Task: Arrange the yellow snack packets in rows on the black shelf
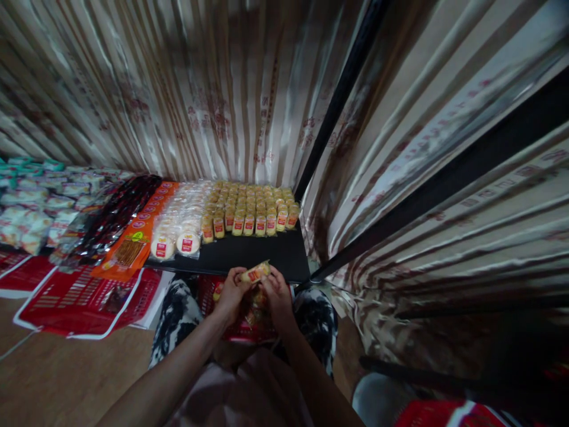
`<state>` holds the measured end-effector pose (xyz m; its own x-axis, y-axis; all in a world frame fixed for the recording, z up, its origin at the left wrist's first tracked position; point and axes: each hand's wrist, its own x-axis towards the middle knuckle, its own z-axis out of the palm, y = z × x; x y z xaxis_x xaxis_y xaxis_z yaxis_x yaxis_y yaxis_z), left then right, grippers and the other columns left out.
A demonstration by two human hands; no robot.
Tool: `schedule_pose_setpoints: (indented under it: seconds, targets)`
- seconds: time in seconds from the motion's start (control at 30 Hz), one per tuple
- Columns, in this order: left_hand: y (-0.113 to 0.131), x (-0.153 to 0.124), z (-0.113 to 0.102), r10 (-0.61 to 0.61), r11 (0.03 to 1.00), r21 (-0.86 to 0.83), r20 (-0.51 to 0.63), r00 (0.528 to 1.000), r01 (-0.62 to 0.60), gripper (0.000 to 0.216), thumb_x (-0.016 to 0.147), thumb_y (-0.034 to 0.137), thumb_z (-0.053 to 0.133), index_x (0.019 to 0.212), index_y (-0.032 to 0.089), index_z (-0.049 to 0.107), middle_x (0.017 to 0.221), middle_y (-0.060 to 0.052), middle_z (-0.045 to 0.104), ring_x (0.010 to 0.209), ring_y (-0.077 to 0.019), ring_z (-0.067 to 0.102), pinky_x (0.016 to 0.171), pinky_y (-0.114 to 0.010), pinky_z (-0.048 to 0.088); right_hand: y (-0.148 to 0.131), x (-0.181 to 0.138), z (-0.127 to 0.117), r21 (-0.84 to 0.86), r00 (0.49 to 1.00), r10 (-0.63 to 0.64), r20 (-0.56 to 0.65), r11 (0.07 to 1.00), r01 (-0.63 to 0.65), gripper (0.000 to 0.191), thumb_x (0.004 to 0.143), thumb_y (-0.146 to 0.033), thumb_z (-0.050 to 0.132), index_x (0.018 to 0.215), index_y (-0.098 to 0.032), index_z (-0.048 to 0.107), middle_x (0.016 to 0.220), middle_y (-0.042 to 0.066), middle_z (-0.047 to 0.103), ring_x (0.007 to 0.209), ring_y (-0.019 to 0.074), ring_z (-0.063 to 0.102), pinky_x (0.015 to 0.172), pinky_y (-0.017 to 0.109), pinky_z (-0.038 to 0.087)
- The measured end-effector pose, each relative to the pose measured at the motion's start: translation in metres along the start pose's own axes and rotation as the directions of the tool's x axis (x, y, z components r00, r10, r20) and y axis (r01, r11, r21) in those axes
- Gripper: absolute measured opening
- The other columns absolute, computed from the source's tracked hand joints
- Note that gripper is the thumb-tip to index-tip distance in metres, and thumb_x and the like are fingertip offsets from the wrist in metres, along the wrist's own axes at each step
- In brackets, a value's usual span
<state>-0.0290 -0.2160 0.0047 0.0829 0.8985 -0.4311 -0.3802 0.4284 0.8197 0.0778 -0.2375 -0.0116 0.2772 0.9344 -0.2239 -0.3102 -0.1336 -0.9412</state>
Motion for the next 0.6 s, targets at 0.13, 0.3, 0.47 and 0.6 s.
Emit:
schedule_pose_setpoints:
  seconds: [0.13,0.3,0.47,0.6]
  targets:
    - [-0.006,0.005,0.003,0.030,0.986,0.163,0.034,0.999,-0.035,0.034,0.058,0.017,0.068,0.087,0.017,0.050,0.066,0.004,0.057,0.056,-0.0086,0.054,0.053,-0.018,0.042,-0.004,0.009,-0.001,-0.063,1.000,-0.029,-0.011,0.998,0.028,0.064,0.071,-0.031,0.058,0.130,-0.021,0.035,0.100,0.007,0.065,0.087,0.0194,0.064,0.073,0.031,0.053]
    - [-0.004,0.021,0.010,0.141,0.902,0.397,0.098,0.985,-0.169,0.023,0.063,0.014,0.063,0.085,0.016,0.060,0.078,-0.001,0.062,0.062,-0.0095,0.054,0.060,-0.019,0.043,-0.013,0.031,-0.009,-0.096,0.996,-0.088,-0.007,0.992,0.087,0.065,0.070,-0.029,0.058,0.131,-0.021,0.037,0.108,0.008,0.061,0.089,0.0174,0.062,0.075,0.029,0.052]
    - [0.002,0.044,0.028,0.312,0.720,0.626,0.093,0.946,-0.299,0.019,0.065,0.014,0.063,0.083,0.019,0.066,0.080,-0.002,0.060,0.065,-0.0113,0.052,0.068,-0.022,0.044,-0.017,0.062,-0.018,-0.189,0.969,-0.227,-0.093,0.960,0.207,0.071,0.067,-0.029,0.061,0.132,-0.020,0.033,0.108,0.009,0.059,0.087,0.0167,0.060,0.078,0.032,0.052]
    - [0.001,0.064,0.055,0.287,0.781,0.543,0.127,0.949,-0.309,0.024,0.067,0.009,0.059,0.088,0.019,0.066,0.085,-0.003,0.062,0.071,-0.0129,0.056,0.072,-0.024,0.045,-0.023,0.088,-0.026,-0.311,0.930,-0.331,-0.157,0.911,0.272,0.057,0.071,-0.028,0.057,0.124,-0.018,0.041,0.108,0.011,0.059,0.091,0.0179,0.060,0.083,0.035,0.049]
